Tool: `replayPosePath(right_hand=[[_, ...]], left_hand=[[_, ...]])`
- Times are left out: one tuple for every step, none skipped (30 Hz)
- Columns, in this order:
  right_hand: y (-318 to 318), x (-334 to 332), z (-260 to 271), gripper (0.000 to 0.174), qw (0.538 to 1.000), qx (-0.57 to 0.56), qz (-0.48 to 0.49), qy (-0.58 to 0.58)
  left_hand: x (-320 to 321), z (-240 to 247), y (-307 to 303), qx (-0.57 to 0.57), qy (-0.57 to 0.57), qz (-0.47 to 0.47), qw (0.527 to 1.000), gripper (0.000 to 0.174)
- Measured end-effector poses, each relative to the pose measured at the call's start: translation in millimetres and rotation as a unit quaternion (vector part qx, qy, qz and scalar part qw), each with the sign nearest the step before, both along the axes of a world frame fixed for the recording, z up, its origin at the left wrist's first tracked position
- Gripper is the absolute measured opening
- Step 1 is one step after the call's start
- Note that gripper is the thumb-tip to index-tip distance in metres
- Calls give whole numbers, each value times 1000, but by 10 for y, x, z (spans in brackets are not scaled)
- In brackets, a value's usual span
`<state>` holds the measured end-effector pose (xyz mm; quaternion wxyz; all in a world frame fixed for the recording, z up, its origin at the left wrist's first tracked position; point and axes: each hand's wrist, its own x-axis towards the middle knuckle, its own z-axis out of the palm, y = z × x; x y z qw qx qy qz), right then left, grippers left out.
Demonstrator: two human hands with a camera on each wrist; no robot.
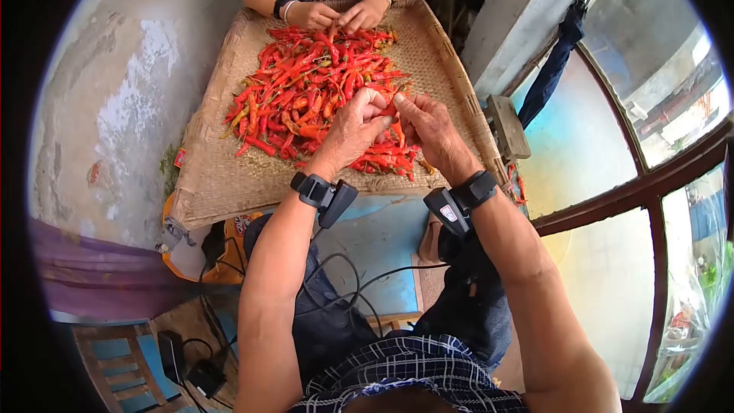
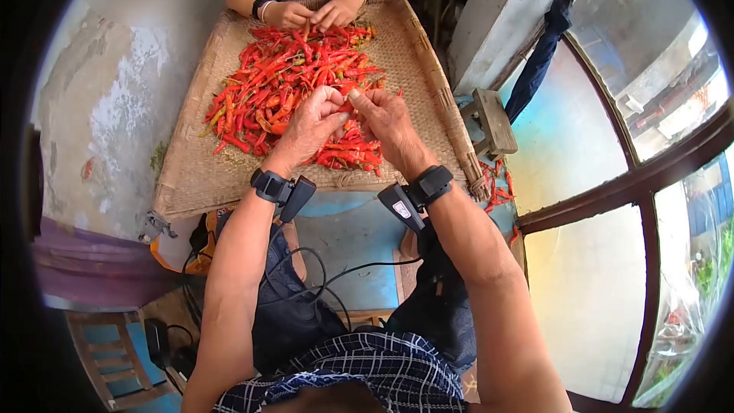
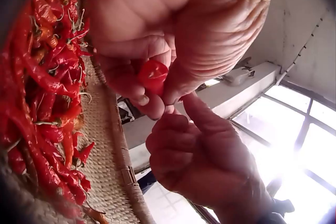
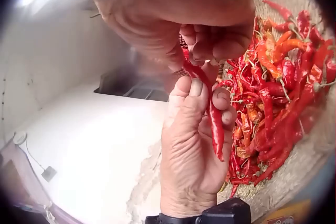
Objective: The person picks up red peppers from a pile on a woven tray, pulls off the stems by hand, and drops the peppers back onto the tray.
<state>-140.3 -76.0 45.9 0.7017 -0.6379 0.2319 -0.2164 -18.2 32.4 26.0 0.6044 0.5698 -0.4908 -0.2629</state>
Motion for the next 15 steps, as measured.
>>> replayPosePath(right_hand=[[-11,31,-3,28,1000,1,4,0],[-16,55,-16,28,1000,-2,14,-8],[-46,77,-36,28,1000,-3,24,-18],[-100,97,-61,28,999,1,27,-19],[-142,97,-108,27,999,11,8,-44],[-178,77,-173,26,997,23,-14,-67],[-241,73,-225,24,994,44,-42,-92],[-294,43,-269,24,993,51,-46,-93],[-331,4,-277,22,995,47,-45,-79],[-359,-28,-284,20,996,43,-44,-65],[-381,-40,-283,16,992,51,-81,-85],[-409,-75,-217,16,991,59,-86,-87],[-452,-117,-121,14,982,93,-100,-133],[-489,-161,-55,14,969,126,-113,-178],[-507,-214,-43,15,968,119,-108,-193]], left_hand=[[22,-6,-3,24,-6,0,1000,14],[34,-14,-17,48,-13,1,999,14],[33,-27,-44,52,-14,5,999,14],[31,-45,-79,66,-13,18,998,14],[23,-71,-106,84,-13,29,996,14],[11,-64,-119,94,-13,27,995,14],[15,-25,-133,106,-11,20,994,14],[22,2,-150,118,-11,13,993,13],[47,-5,-165,149,-29,14,988,12],[98,-15,-187,156,-31,11,987,12],[175,-16,-217,124,-39,65,989,14],[256,-4,-254,90,-49,117,988,16],[339,45,-296,41,-48,179,982,19],[444,99,-337,-9,-48,240,969,23],[617,39,-369,-28,-241,361,901,31]])
